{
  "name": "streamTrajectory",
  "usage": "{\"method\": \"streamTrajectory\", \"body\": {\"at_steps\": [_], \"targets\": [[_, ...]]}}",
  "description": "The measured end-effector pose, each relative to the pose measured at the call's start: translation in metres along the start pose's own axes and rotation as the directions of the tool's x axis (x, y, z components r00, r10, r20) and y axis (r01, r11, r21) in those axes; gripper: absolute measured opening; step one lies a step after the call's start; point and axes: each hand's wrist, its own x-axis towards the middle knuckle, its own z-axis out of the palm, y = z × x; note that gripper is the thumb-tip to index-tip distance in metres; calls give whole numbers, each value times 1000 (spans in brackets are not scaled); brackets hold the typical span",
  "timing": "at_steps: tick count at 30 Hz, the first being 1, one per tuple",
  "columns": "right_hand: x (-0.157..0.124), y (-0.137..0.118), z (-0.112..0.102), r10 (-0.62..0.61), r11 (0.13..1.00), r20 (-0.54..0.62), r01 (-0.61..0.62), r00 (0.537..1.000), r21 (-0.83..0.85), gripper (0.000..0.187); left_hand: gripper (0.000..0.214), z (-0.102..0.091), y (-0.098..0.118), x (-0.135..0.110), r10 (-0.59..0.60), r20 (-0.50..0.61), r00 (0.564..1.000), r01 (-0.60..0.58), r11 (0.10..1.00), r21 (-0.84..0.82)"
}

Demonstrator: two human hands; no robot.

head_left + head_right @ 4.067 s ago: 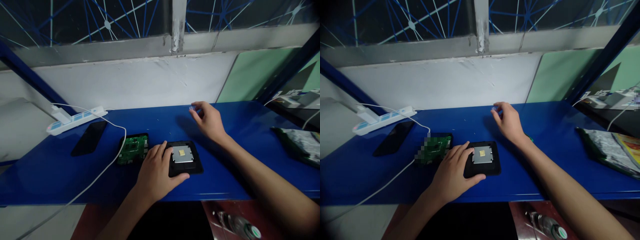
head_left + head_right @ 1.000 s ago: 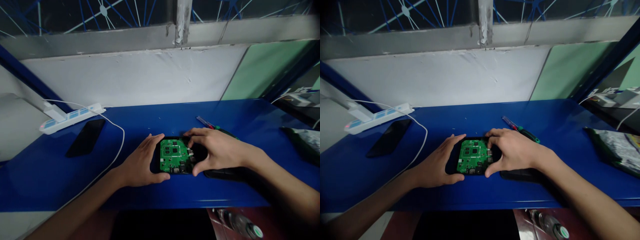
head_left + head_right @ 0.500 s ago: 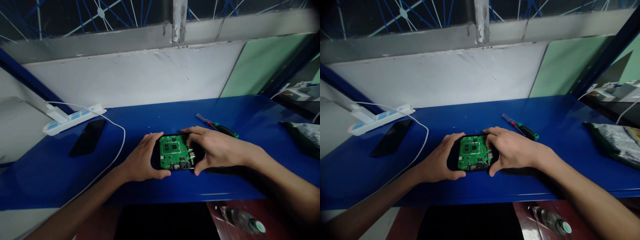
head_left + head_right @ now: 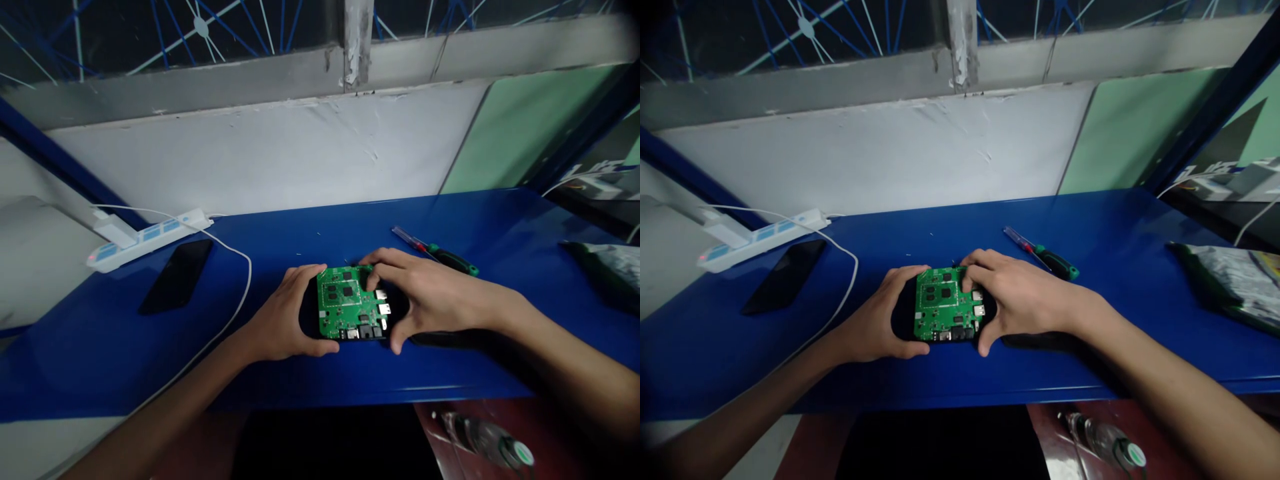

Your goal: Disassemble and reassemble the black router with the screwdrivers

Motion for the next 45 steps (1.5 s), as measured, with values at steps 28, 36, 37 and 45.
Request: {"method": "streamTrajectory", "body": {"at_steps": [28,36,37,45], "targets": [[-1,10,-2,55,995,-238,-72,970,-63,73,134,2,-3,-3,14,-2,1000,-14,998,-68],[-1,12,-6,56,996,-255,-73,965,-56,75,106,1,2,-6,36,-212,977,-49,997,-56],[-1,12,-6,53,996,-258,-70,965,-59,75,107,-2,3,-4,41,-212,976,-51,998,-45],[-2,14,-5,23,997,-289,-42,957,-58,73,125,-28,18,17,108,-79,991,-97,986,133]]}}
